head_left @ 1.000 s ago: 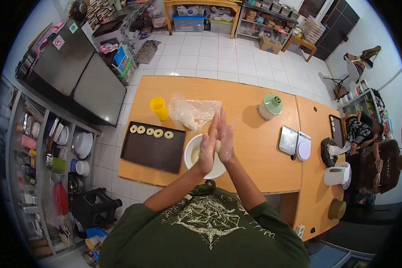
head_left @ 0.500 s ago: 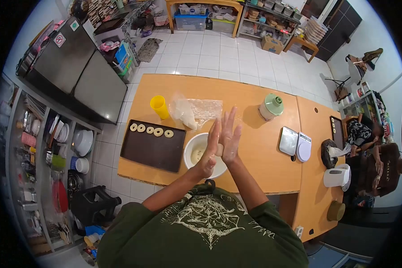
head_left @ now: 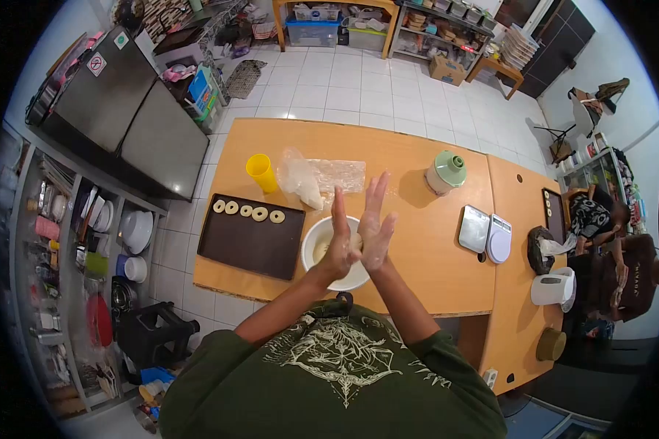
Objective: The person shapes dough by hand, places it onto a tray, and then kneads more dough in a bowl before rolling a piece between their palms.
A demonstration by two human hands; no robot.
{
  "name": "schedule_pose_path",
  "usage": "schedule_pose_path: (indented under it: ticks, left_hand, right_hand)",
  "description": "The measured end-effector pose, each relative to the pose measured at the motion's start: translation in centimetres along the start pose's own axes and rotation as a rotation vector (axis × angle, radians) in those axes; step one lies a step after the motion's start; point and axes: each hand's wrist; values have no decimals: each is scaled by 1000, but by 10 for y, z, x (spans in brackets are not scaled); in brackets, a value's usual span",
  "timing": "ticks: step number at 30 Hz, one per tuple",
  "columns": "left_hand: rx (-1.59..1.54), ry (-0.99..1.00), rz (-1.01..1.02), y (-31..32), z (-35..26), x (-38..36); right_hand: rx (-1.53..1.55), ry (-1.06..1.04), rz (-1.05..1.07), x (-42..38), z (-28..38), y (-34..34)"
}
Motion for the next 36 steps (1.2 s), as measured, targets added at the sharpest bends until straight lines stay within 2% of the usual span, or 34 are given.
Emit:
schedule_pose_path:
  ticks: [2,4,8,11,15,17,19,21,22,23,25,27,29,30,31,33,35,36]
  left_hand:
    - [-83,-20,-75,-6,-1,18]
    - [-252,-61,-215,-11,-10,33]
    - [-254,-42,-91,-2,-66,27]
    - [-286,-41,-66,10,-40,4]
    - [-427,-151,-165,0,-17,24]
    - [-523,-222,-229,-7,-10,33]
    - [-511,-199,-239,-9,-37,37]
    - [-502,-135,-152,-1,-56,27]
    - [-366,-147,-116,3,-61,20]
    - [-284,-37,-69,5,-45,11]
    - [-358,-152,-102,15,-25,-2]
    - [-391,-203,-159,13,23,-5]
    - [-427,-256,-211,2,33,7]
    - [-554,-317,-253,-6,21,20]
    - [-681,-381,-297,-12,6,31]
    - [-709,-325,-282,-19,-27,40]
    - [-703,-264,-153,-23,-48,39]
    - [-721,-294,-127,-16,-57,32]
  right_hand:
    - [-56,-73,113,-15,2,6]
    - [-53,-25,129,-24,-6,7]
    - [-43,27,37,-9,-20,-2]
    - [-80,-16,-41,6,1,-6]
    - [-106,-158,149,-7,19,10]
    - [-142,-87,189,-19,4,9]
    - [-136,7,168,-20,-12,3]
    - [-106,56,101,-10,-25,-9]
    - [-91,66,66,-3,-26,-14]
    - [-73,75,36,3,-26,-19]
    - [-72,74,30,10,-9,-16]
    - [-97,68,66,1,0,-5]
    - [-183,42,221,-14,-13,-1]
    - [-365,-85,319,-16,5,1]
    - [-366,-83,319,-21,-1,1]
    - [-245,53,241,-28,-23,-1]
    - [-161,58,191,-18,-28,-4]
    - [-77,60,136,-11,-28,-6]
Point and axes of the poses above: each hand's wrist, its own x-axis towards the middle knuckle, its own y-axis out of the palm, z = x × y, and after that the axes turned 2 degrees about -z, right-handed
